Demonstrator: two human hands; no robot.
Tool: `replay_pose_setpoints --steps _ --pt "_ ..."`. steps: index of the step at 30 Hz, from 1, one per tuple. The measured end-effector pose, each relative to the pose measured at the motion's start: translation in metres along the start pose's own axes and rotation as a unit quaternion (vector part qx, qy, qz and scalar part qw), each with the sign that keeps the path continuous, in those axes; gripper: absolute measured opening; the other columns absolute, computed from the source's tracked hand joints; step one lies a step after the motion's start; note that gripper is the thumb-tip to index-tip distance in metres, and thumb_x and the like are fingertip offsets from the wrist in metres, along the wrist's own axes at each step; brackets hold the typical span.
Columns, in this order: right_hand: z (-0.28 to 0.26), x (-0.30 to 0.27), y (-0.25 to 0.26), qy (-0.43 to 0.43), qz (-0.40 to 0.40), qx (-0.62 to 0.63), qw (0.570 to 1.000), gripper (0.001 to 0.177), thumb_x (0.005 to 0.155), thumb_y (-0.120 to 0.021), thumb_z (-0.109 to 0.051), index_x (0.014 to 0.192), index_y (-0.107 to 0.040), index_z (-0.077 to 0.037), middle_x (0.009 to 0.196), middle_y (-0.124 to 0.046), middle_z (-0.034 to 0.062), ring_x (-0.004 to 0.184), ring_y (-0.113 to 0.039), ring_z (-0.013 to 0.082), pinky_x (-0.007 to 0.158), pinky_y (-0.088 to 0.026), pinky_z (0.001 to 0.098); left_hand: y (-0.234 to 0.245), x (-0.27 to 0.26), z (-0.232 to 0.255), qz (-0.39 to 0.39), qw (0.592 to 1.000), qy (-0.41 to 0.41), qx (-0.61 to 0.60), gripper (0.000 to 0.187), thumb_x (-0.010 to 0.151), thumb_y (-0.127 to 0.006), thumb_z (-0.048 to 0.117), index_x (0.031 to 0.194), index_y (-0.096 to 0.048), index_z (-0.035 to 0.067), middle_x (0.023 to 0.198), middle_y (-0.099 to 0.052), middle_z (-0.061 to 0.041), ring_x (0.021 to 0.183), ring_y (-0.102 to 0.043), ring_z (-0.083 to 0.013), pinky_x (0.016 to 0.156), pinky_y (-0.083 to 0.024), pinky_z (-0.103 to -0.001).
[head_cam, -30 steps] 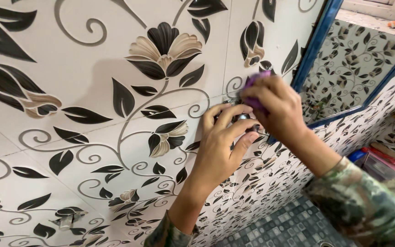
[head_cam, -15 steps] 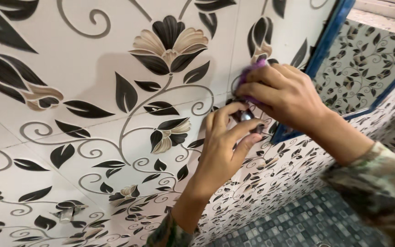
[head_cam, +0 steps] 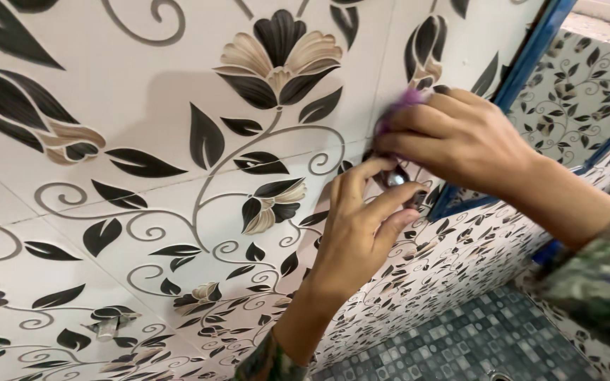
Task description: The person wipes the tiled bathroom walls and the area around a wall-mounted faucet using a purple cloth. The person moves the cloth in circular and back-and-forth motions across the patterned tiles, focusing on the wall surface and the faucet base.
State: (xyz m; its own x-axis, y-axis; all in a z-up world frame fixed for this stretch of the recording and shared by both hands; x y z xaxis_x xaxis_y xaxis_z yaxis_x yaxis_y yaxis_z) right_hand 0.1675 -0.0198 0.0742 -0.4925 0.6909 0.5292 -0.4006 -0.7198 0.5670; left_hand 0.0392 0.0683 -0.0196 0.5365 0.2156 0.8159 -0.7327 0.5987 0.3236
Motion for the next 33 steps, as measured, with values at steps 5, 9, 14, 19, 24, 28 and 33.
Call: replay_pose_setpoints --steps 5,9,14,19,24,28,33 --pt "-0.005 0.002 0.006 -0.033 -0.024 -0.013 0.999 0.020 0.086 -0.076 -0.018 0.106 -0.076 -0.013 0.106 -0.070 0.0037 0.085 -0.066 0.0176 0.073 -0.055 0.0333 0.002 0.000 0.003 0.012 1.000 -0.017 -0.002 0.029 0.095 -0.073 0.025 0.122 -0.073 0.014 0.140 -0.056 -0.013 0.133 -0.049 -0.0351 0.114 -0.043 -0.044" --pt "-0.005 -0.002 -0.008 -0.021 -0.005 0.003 1.000 0.020 0.086 -0.075 -0.017 0.106 -0.075 -0.013 0.106 -0.071 0.0024 0.087 -0.067 0.0173 0.072 -0.054 0.0340 0.001 0.001 0.002 0.007 1.000 0.001 0.009 0.030 0.096 -0.074 0.024 0.124 -0.072 0.012 0.137 -0.051 -0.015 0.131 -0.050 -0.0340 0.113 -0.043 -0.044" --pt "-0.001 -0.012 0.003 -0.034 -0.006 -0.015 0.999 0.018 0.093 -0.072 -0.013 0.111 -0.075 -0.013 0.112 -0.070 0.0024 0.087 -0.064 0.0154 0.077 -0.055 0.0320 0.002 -0.003 0.003 0.007 1.000 -0.021 0.003 0.029 0.098 -0.072 0.022 0.125 -0.072 0.012 0.140 -0.053 -0.015 0.133 -0.049 -0.0344 0.114 -0.043 -0.044" --pt "-0.009 -0.001 0.004 -0.028 -0.001 -0.022 0.999 0.019 0.092 -0.074 -0.012 0.110 -0.075 -0.012 0.114 -0.072 0.0033 0.086 -0.064 0.0147 0.070 -0.052 0.0302 0.002 0.001 0.005 0.007 1.000 -0.016 0.014 0.029 0.098 -0.072 0.022 0.125 -0.072 0.013 0.140 -0.053 -0.014 0.133 -0.049 -0.0346 0.114 -0.042 -0.045" --pt "0.001 -0.012 -0.014 -0.020 0.047 0.028 0.998 0.016 0.092 -0.076 -0.015 0.108 -0.075 -0.011 0.110 -0.070 0.0033 0.091 -0.065 0.0160 0.072 -0.053 0.0321 -0.001 0.000 0.004 -0.004 1.000 0.002 0.018 0.032 0.097 -0.073 0.022 0.127 -0.071 0.014 0.141 -0.052 -0.014 0.128 -0.049 -0.0330 0.111 -0.043 -0.044" --pt "-0.008 -0.047 -0.031 -0.263 0.169 0.050 0.949 0.011 0.103 -0.080 -0.015 0.106 -0.071 -0.010 0.114 -0.067 0.0096 0.101 -0.066 0.0194 0.082 -0.058 0.0299 0.000 -0.002 0.003 -0.007 1.000 -0.006 0.012 0.030 0.097 -0.072 0.022 0.126 -0.073 0.016 0.143 -0.052 -0.013 0.129 -0.049 -0.0317 0.111 -0.042 -0.044" --pt "-0.120 -0.078 -0.097 -0.449 0.250 0.108 0.851 0.019 0.087 -0.073 -0.008 0.104 -0.067 0.000 0.104 -0.066 0.0181 0.090 -0.066 0.0348 0.076 -0.055 0.0408 -0.003 0.000 0.003 0.011 1.000 -0.019 0.022 0.031 0.098 -0.071 0.022 0.129 -0.070 0.017 0.147 -0.051 -0.013 0.133 -0.046 -0.0326 0.114 -0.042 -0.043"
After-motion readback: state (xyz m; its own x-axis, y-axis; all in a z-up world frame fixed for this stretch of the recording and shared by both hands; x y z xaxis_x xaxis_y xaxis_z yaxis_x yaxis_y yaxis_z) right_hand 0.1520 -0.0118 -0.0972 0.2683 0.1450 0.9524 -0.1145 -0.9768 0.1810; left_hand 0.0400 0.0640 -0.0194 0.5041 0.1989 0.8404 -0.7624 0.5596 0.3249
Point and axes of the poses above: each hand's wrist, its own x-axis towards the middle knuckle, its own y-axis out of the back of the hand, z = x × y, the point moved 4 cm from there along x, towards the middle knuckle
